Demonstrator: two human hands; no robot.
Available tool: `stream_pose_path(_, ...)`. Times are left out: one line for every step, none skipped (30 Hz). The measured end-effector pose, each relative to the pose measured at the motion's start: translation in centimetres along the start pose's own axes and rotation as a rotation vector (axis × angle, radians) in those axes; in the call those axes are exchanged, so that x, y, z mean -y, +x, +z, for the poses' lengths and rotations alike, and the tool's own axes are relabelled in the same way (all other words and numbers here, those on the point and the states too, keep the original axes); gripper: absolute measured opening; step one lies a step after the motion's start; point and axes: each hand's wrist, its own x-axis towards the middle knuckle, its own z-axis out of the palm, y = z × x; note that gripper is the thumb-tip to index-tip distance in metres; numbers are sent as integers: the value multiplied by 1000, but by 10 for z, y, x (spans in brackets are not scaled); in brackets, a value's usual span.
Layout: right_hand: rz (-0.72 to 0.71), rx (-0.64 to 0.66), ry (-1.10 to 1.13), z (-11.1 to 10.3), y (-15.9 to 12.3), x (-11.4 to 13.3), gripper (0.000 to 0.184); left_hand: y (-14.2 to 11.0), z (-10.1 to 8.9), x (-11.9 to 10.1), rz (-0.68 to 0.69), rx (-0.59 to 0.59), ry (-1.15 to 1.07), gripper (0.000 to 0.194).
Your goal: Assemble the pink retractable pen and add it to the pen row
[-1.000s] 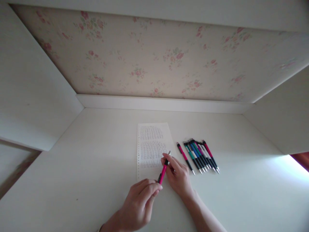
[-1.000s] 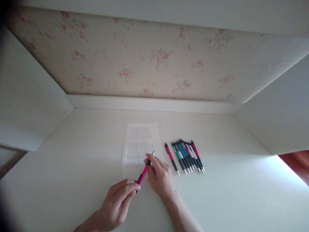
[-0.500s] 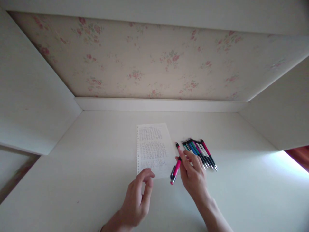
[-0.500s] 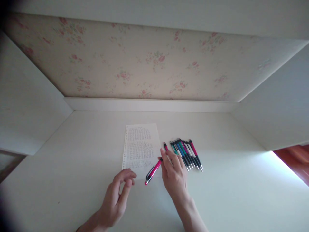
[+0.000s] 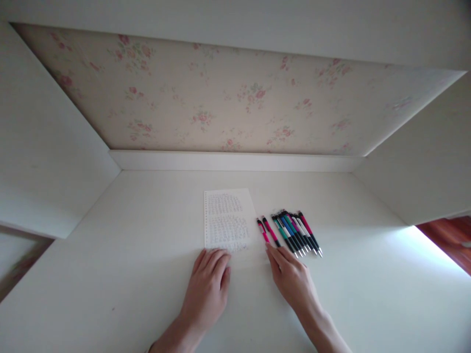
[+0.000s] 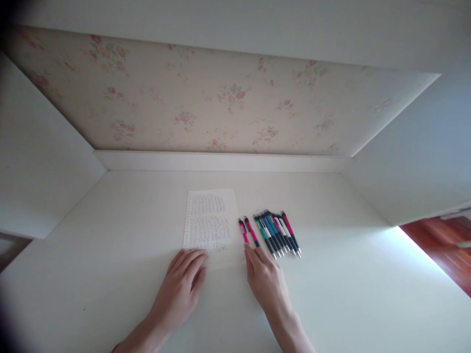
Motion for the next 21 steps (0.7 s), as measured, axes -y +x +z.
stream_pose_path(1, -2, -35, 0, 2, -2, 32, -1, 1, 1, -3, 8, -1, 31)
stream_pose_path(8, -8, -72, 0, 3, -4, 35, -1, 2, 2, -4, 14, -6, 33)
stream_pose_path(14, -19, -107, 1, 4, -6, 38, -2, 2, 3, -5, 18, -13, 34)
stream_pose_path(20, -29, -137, 1, 4, -8, 40, -2, 2, 4, -5, 20, -21, 36)
stream_pose_path(26, -38, -164, 1, 4, -10, 43, -3, 3, 4, -5, 24, -30, 39)
stream_pose_path(34, -49, -186, 1, 4, -12, 44, -3, 3, 5, -4, 32, -38, 43)
stream_pose_path(42, -57, -204, 2, 4, -13, 45, -4, 2, 5, -3, 38, -45, 46)
stream_pose_path(54, -63, -215, 2, 4, -13, 44, -4, 2, 5, -4, 42, -51, 47)
stream_pose_path(70, -69, -221, 2, 4, -13, 44, -4, 2, 6, -6, 47, -59, 48)
stream_pose_path(84, -72, -220, 2, 4, -12, 43, -5, 2, 6, -9, 53, -67, 48)
stream_pose_path(96, -74, -216, 2, 4, -11, 42, -5, 2, 6, -11, 57, -74, 48)
stream_pose_path(105, -77, -211, 2, 4, -9, 41, -5, 2, 6, -13, 57, -80, 48)
stream_pose_path(106, -84, -206, 1, 4, -8, 39, -5, 2, 6, -13, 58, -87, 48)
stream_pose_path(95, -97, -194, 1, 5, -6, 36, -4, 2, 6, -13, 58, -95, 48)
stream_pose_path(73, -114, -170, 1, 5, -3, 33, -4, 2, 6, -13, 55, -103, 46)
stream_pose_path(45, -133, -132, 0, 4, 0, 29, -3, 2, 5, -11, 49, -112, 44)
stream_pose_path(13, -150, -79, 0, 4, 4, 25, -2, 2, 5, -10, 43, -120, 41)
stream_pose_path(-16, -160, -11, 0, 4, 9, 21, -1, 2, 4, -8, 38, -128, 38)
stream_pose_path(-35, -155, 66, 0, 5, 14, 18, 0, 1, 3, -4, 31, -136, 35)
stream_pose_path(-39, -136, 150, 0, 5, 20, 17, 1, 0, 2, 2, 25, -146, 32)
stream_pose_path(-37, -106, 245, 0, 5, 27, 17, 2, -1, 1, 8, 17, -158, 30)
